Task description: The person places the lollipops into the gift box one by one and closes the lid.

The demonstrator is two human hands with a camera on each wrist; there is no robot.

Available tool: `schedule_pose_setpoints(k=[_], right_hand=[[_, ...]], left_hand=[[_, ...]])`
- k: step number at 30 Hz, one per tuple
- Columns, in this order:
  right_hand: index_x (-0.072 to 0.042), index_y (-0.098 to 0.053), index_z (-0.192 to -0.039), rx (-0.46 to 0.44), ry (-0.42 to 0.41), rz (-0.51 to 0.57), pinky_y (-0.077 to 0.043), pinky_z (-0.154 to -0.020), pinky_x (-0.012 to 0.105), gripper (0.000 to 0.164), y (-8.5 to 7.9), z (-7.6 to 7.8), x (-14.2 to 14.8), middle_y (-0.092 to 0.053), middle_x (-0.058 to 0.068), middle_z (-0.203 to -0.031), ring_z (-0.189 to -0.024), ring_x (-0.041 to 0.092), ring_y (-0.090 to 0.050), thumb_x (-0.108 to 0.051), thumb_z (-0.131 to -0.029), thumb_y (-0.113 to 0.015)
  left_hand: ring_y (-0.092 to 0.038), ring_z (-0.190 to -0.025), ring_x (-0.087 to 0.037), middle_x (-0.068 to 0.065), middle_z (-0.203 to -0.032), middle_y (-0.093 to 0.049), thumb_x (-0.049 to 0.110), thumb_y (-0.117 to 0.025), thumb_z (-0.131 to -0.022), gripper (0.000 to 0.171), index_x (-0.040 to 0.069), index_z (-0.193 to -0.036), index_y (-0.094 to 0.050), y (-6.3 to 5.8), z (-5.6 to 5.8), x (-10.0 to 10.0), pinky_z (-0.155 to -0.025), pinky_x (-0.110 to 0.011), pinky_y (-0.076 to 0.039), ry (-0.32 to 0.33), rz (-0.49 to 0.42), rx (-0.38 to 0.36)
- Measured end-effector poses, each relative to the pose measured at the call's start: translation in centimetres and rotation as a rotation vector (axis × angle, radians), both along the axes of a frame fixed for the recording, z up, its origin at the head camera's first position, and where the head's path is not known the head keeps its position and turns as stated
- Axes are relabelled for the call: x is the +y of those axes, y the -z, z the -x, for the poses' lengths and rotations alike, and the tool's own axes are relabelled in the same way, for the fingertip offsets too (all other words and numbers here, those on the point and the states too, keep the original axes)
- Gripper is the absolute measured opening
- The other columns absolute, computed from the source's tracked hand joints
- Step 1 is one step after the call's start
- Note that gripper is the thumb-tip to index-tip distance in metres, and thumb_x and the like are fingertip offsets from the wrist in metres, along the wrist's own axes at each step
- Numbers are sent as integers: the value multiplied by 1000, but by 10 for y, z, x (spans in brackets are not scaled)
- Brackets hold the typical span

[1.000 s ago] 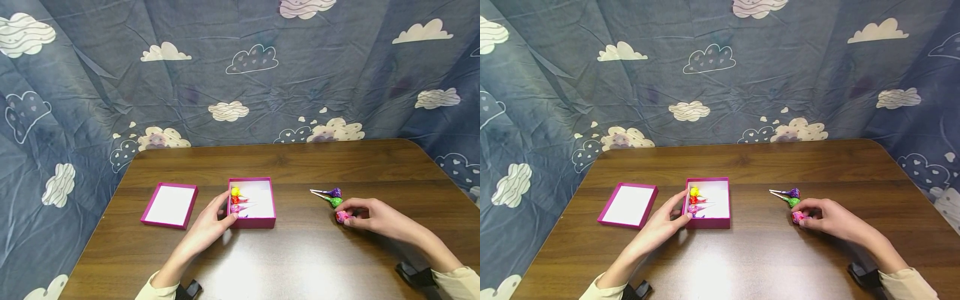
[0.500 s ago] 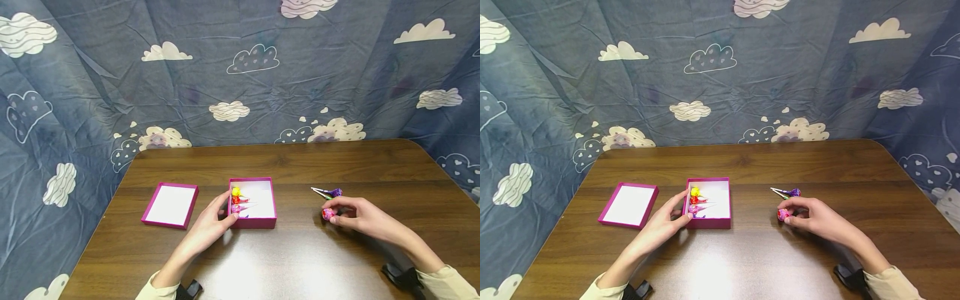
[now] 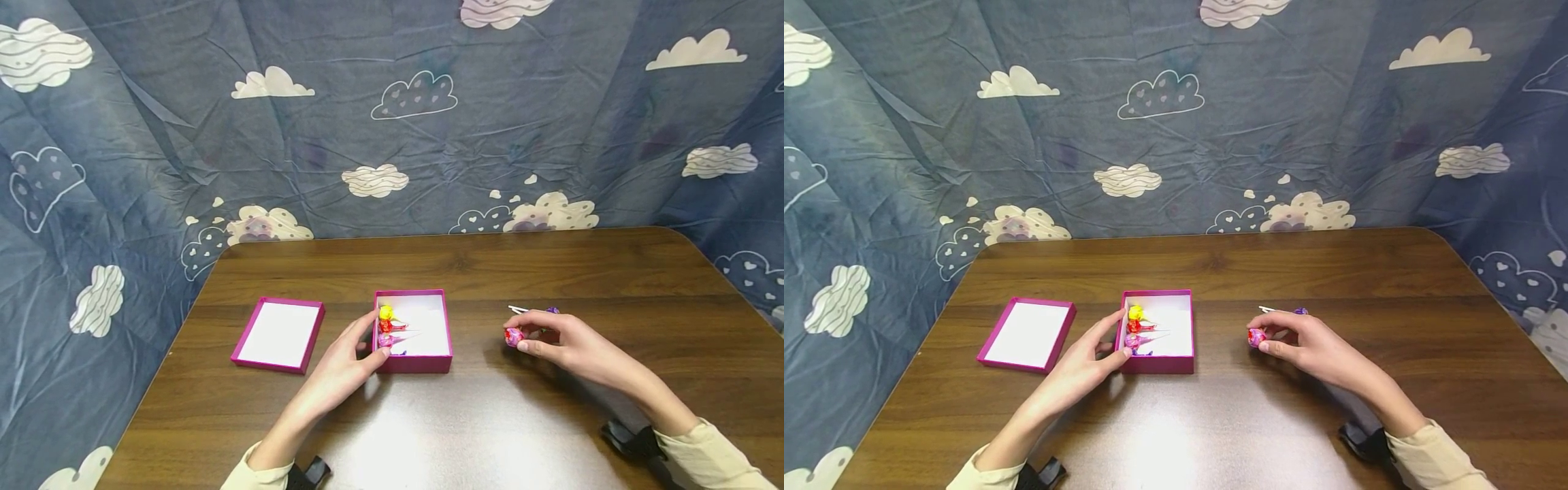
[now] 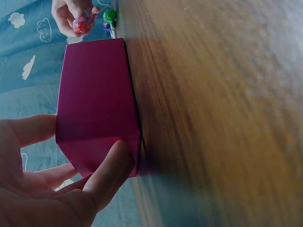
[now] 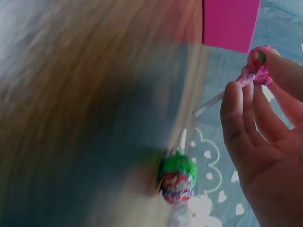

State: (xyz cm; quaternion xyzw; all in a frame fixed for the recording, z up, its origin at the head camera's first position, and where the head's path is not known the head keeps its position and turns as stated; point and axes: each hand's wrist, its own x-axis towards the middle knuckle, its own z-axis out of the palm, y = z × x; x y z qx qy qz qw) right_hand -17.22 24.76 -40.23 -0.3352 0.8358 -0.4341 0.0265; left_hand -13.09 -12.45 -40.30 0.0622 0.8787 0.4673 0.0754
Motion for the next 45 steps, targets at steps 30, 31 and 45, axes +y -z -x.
schedule_pose_setpoints(k=[30, 31, 45], right_hand=[[-13, -64, -118, -57, -44, 162, -52, -83, 30, 27, -23, 15, -62, -67, 0, -109, -97, 22, -66, -3, -92, -67], [-12, -63, -118, -58, -49, 182, -52, -82, 31, 28, -23, 16, -64, -67, 1, -109, -97, 23, -66, -2, -92, -67], [-9, -64, -117, -68, -56, 276, -52, -83, 32, 27, -26, 19, -88, -66, 4, -110, -97, 23, -65, -1, -92, -67]], left_hand=[[-56, -116, -29, -3, -151, -40, 30, -67, -92, 67, 24, -152, -39, 0, 0, 0, -91, -49, -47, -8, 8, 0], [-57, -116, -30, -3, -151, -40, 30, -67, -92, 67, 24, -152, -39, 0, 0, 0, -91, -49, -47, -7, 7, 3], [-57, -116, -29, -2, -151, -40, 29, -67, -92, 67, 22, -152, -39, 0, 0, 0, -92, -49, -46, -2, 5, 12]])
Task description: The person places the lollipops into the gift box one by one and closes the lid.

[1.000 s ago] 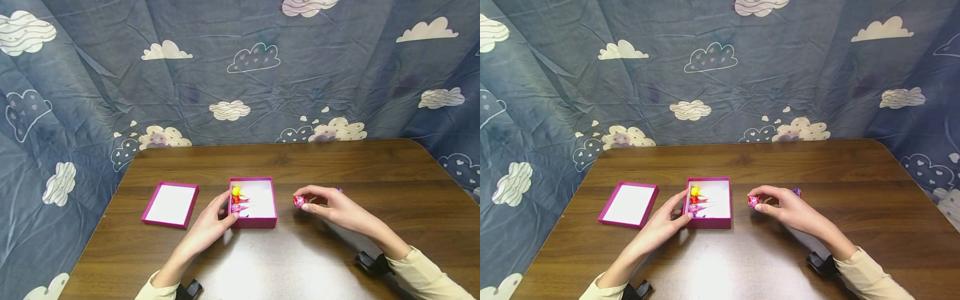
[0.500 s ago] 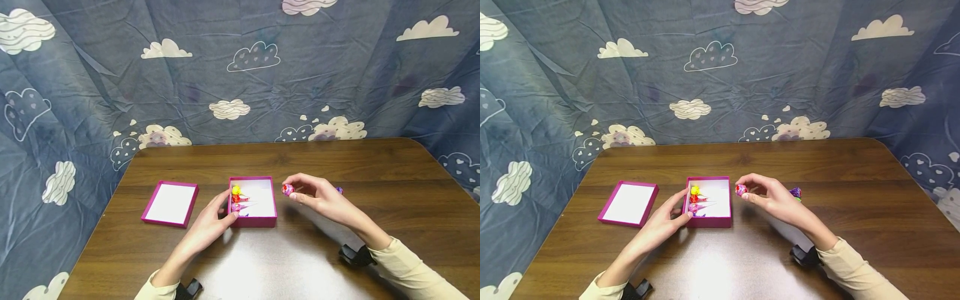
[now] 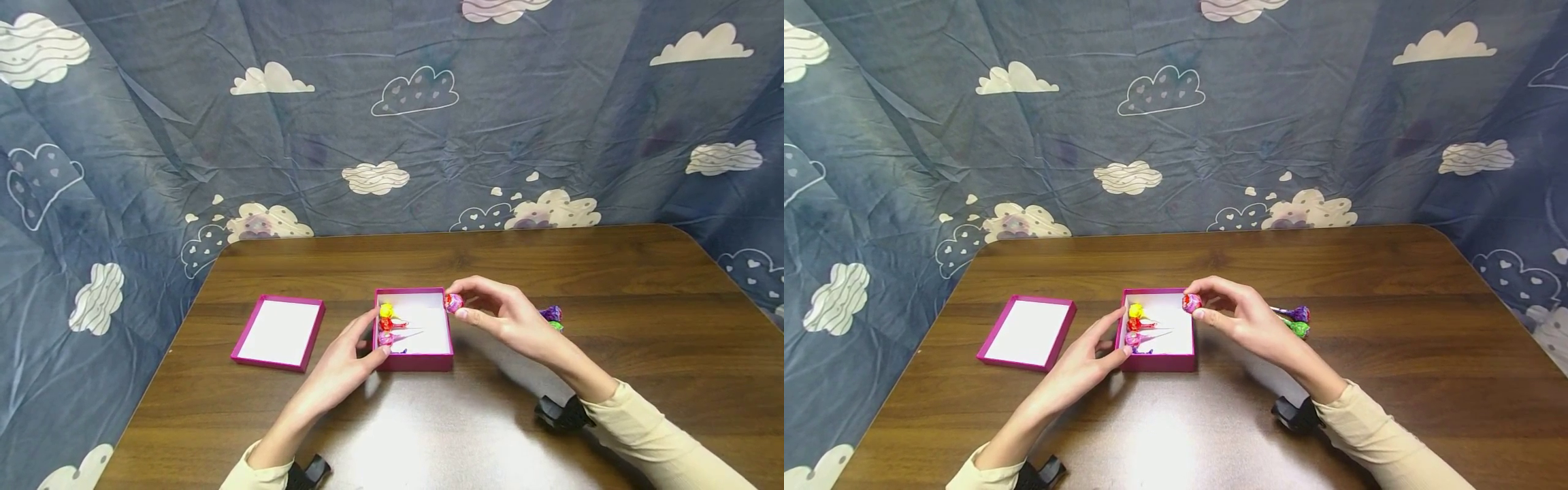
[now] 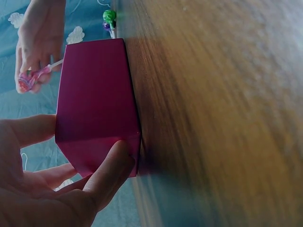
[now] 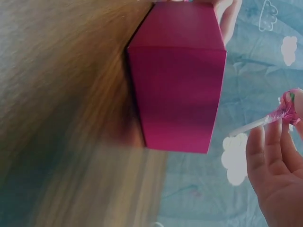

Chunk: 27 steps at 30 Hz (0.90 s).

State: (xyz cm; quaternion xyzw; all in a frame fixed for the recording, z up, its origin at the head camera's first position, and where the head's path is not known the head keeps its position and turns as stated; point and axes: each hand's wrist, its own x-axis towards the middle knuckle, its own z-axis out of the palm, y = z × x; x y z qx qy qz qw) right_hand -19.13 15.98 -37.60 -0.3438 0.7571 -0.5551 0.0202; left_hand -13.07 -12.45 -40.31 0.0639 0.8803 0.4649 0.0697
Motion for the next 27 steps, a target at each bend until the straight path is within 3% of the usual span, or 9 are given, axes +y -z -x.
schedule_pose_setpoints(k=[11, 19, 27], right_hand=[[-10, -65, -119, 11, -19, 18, -51, -85, 34, 28, -8, 6, -23, -66, 1, -112, -99, 24, -64, -1, -92, -66], [-9, -65, -121, -36, -61, 22, -51, -83, 35, 29, 1, 16, -39, -65, 1, -113, -102, 24, -62, -3, -93, -66], [-12, -68, -117, 52, -80, -134, -52, -82, 36, 23, 10, 26, -53, -68, -8, -109, -99, 14, -63, -14, -94, -68]], left_hand=[[-58, -114, -28, -2, -151, -41, 28, -67, -91, 67, 21, -152, -39, -1, 0, 1, -93, -49, -45, 0, 4, 7], [-59, -111, -27, -2, -149, -43, 27, -67, -92, 66, 20, -152, -40, 0, 0, 1, -92, -49, -45, 3, 14, 32], [-59, -110, -26, -1, -149, -44, 26, -67, -91, 66, 19, -151, -40, 0, 0, 1, -92, -49, -45, 6, 4, 46]])
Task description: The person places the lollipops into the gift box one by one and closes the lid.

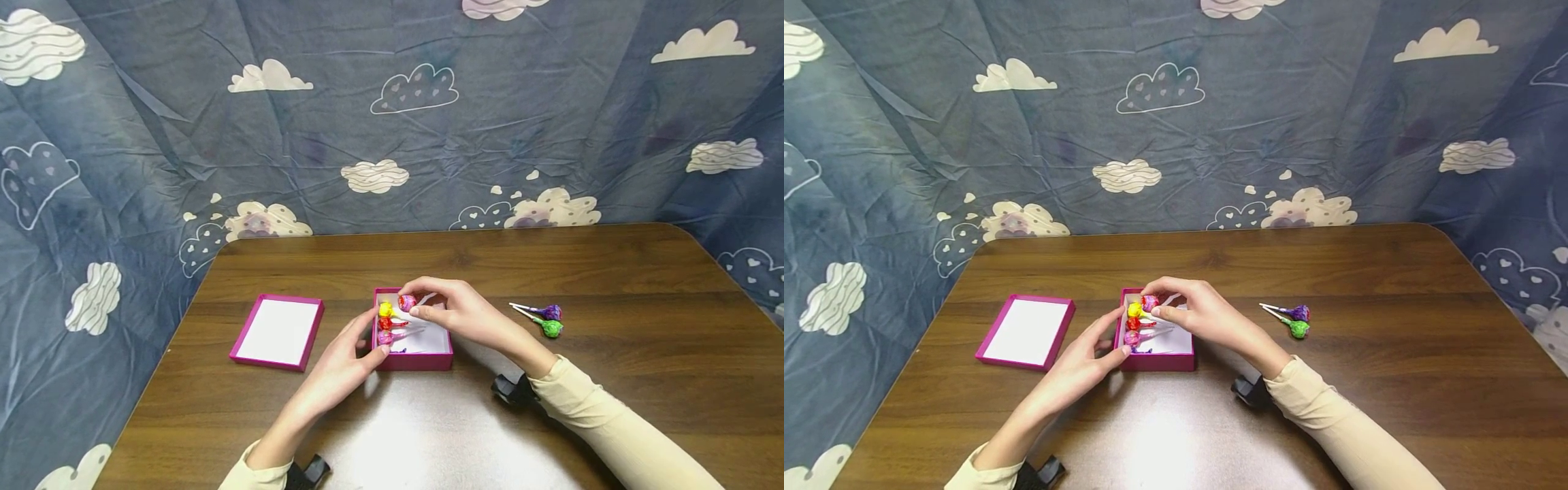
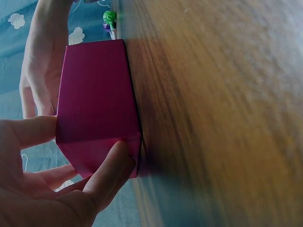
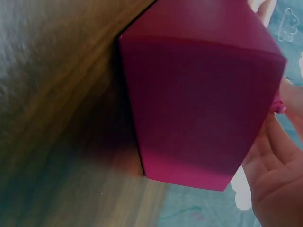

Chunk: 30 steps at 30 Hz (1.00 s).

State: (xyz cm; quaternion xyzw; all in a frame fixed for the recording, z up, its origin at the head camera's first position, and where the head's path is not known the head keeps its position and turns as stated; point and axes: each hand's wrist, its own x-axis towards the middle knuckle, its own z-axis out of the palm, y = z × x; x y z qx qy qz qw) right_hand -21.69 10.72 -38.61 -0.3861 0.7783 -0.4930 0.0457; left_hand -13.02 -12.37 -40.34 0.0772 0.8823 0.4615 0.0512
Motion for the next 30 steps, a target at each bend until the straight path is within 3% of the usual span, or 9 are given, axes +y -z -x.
schedule_pose_setpoints(k=[6, 16, 30], right_hand=[[-12, -69, -112, 48, 18, -133, -52, -80, 41, 21, 1, 8, -7, -68, -7, -100, -93, 13, -64, -14, -92, -71], [-13, -69, -114, 68, -77, -307, -50, -76, 36, 23, -2, 25, -18, -68, -10, -96, -84, 11, -62, -13, -90, -70], [-23, -71, -107, 171, -76, -529, -48, -74, 31, 17, 1, 30, -29, -67, -17, -89, -82, 1, -63, -26, -90, -72]], left_hand=[[-59, -110, -27, -2, -149, -43, 26, -67, -92, 66, 19, -152, -40, 0, 0, 0, -92, -49, -45, 6, -5, -2], [-58, -113, -28, -1, -150, -42, 26, -66, -92, 66, 21, -152, -39, 1, 0, -2, -90, -49, -47, 9, -14, -18], [-58, -114, -27, 0, -151, -41, 30, -66, -92, 66, 22, -152, -38, 1, 1, -3, -89, -48, -47, 15, -15, -33]])
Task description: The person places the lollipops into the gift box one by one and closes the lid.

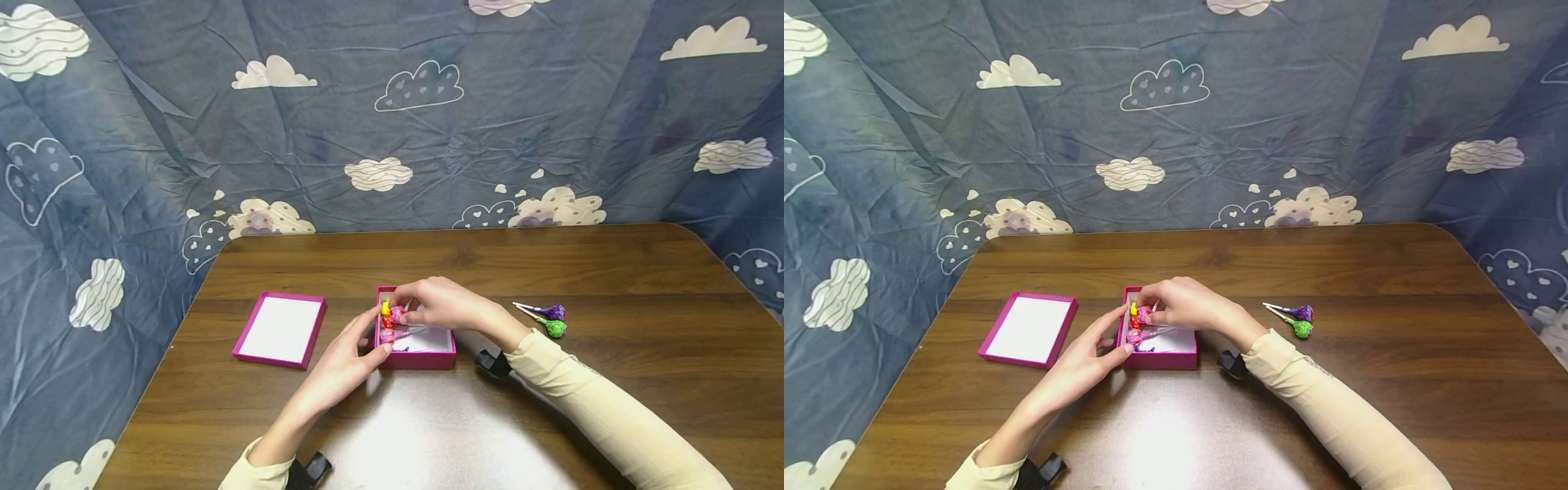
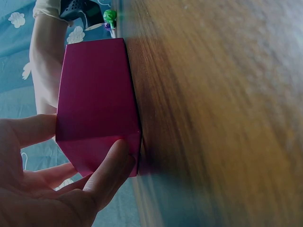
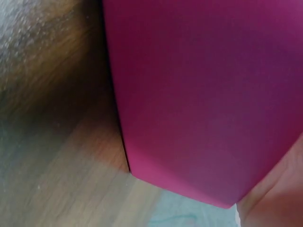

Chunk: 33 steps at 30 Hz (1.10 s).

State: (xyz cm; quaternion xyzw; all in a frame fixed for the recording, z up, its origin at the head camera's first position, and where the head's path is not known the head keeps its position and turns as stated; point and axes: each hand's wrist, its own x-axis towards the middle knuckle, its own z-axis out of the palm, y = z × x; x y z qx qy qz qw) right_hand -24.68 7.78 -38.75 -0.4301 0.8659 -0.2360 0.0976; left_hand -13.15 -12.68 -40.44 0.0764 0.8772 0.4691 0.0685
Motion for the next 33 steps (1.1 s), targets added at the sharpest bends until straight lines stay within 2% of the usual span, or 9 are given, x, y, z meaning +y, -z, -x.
schedule_pose_setpoints(k=[4, 8, 15, 23, 30, 33], right_hand=[[-24, -71, -107, 29, 1, -50, -48, -73, 32, 18, 1, 1, -3, -68, -17, -88, -80, 0, -63, -28, -90, -72], [-22, -71, -108, 31, 4, -53, -49, -75, 33, 19, 1, 0, -2, -69, -15, -90, -81, 0, -63, -27, -90, -72], [-21, -72, -106, 50, 14, -29, -48, -73, 31, 19, 2, -2, -1, -69, -15, -89, -79, -1, -62, -24, -87, -74], [-17, -73, -105, 53, 31, 37, -50, -71, 29, 23, 3, -2, 1, -71, -9, -90, -79, 3, -64, -15, -82, -78], [-16, -76, -103, 136, 0, 38, -49, -68, 28, 25, 7, -2, 2, -70, -9, -87, -73, 5, -61, -10, -80, -80], [-14, -76, -107, 135, -8, 37, -50, -68, 27, 29, 7, -1, 2, -71, -8, -89, -73, 5, -61, -7, -79, -79]], left_hand=[[-57, -115, -27, 1, -151, -40, 30, -66, -93, 67, 23, -152, -38, 0, 0, 0, -89, -48, -47, 0, 1, -4], [-57, -115, -27, 1, -151, -40, 30, -66, -93, 67, 23, -153, -37, -1, 0, 0, -90, -49, -47, 2, 2, -7], [-58, -113, -26, -1, -150, -41, 29, -66, -92, 66, 22, -152, -38, -1, 0, 0, -91, -48, -47, 6, -1, 9], [-58, -112, -26, -1, -149, -42, 27, -66, -92, 66, 19, -152, -39, -1, 0, 0, -90, -47, -47, 3, -5, 19], [-58, -111, -25, -1, -149, -43, 28, -66, -92, 66, 19, -152, -39, -1, 0, 0, -91, -46, -47, -1, 3, 23], [-58, -112, -26, -1, -149, -43, 28, -66, -92, 66, 19, -152, -39, -1, 0, 1, -91, -47, -46, -1, 0, 20]])
